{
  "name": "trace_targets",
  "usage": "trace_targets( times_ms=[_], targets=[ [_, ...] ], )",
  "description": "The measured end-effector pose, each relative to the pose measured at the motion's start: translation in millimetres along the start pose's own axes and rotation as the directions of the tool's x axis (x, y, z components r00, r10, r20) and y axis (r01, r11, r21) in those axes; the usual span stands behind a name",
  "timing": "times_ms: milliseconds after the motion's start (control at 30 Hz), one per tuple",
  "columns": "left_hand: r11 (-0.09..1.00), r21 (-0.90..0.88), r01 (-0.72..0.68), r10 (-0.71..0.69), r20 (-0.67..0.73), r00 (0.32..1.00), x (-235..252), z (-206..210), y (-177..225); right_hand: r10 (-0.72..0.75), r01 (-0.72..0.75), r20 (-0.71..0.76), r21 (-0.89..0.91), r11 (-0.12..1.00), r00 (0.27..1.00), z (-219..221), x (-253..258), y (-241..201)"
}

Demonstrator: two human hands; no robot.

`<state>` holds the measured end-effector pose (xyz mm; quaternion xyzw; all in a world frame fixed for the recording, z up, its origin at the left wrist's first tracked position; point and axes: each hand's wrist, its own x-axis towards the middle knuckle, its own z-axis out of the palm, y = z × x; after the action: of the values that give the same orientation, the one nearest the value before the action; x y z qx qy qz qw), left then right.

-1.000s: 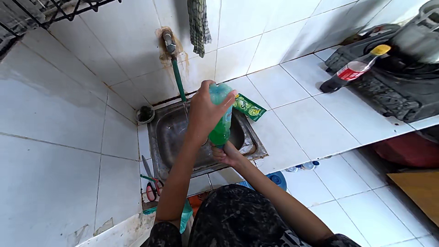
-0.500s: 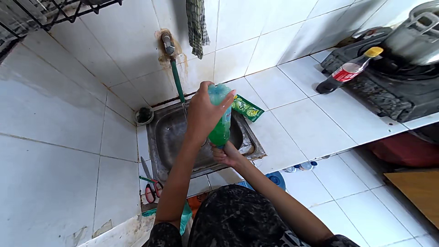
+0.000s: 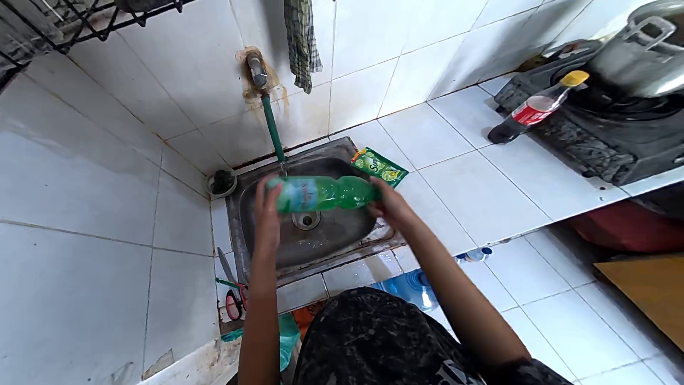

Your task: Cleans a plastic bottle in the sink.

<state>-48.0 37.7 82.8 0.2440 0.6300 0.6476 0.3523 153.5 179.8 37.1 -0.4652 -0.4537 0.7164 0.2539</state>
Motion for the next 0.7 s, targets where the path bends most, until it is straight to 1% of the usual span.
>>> trace_targets(
  times_ms=[33,67,100,167,233,267,333,433,533,700],
  targets=[
    [0.981,-0.144,0.132,-0.138,-0.033,0.990,-3.2,-2.1,-13.4,-0.069,0.067,-0.011,-0.142,0.988,0.998,-2.7,-1.6,-16.5],
    [0.923,-0.291,0.251,-0.274,-0.038,0.961,-6.4,-2.3,-25.7,-0.129,0.126,0.010,-0.290,0.949,0.992,-3.2,-3.4,-31.4],
    [0.850,-0.405,0.337,-0.379,-0.025,0.925,-8.7,-1.0,-39.0,-0.181,0.184,0.048,-0.420,0.889,0.982,-1.7,-5.2,-44.2],
    [0.732,-0.523,0.436,-0.503,0.015,0.864,-14.3,6.8,-66.0,-0.270,0.297,0.137,-0.593,0.748,0.953,6.3,-10.7,-62.8],
    [0.644,-0.579,0.499,-0.574,0.065,0.816,-20.5,15.5,-86.9,-0.372,0.420,0.223,-0.663,0.620,0.901,20.1,-18.0,-72.8],
    [0.605,-0.598,0.527,-0.602,0.091,0.794,-23.6,19.2,-95.1,-0.405,0.469,0.266,-0.676,0.569,0.875,27.1,-21.7,-76.3],
    [0.530,-0.629,0.568,-0.629,0.157,0.761,-28.2,23.5,-108.3,-0.405,0.516,0.337,-0.690,0.508,0.850,41.1,-28.2,-83.1],
    [0.446,-0.654,0.611,-0.604,0.284,0.745,-33.3,26.1,-119.0,-0.386,0.561,0.417,-0.704,0.435,0.823,57.2,-34.9,-89.9],
    [0.418,-0.617,0.667,-0.586,0.378,0.717,-35.5,25.9,-124.3,-0.389,0.612,0.479,-0.687,0.391,0.787,65.9,-38.4,-92.1],
    [0.383,-0.550,0.742,-0.607,0.455,0.651,-38.9,26.2,-120.1,-0.389,0.621,0.493,-0.692,0.367,0.779,74.3,-43.4,-96.6]
  ],
)
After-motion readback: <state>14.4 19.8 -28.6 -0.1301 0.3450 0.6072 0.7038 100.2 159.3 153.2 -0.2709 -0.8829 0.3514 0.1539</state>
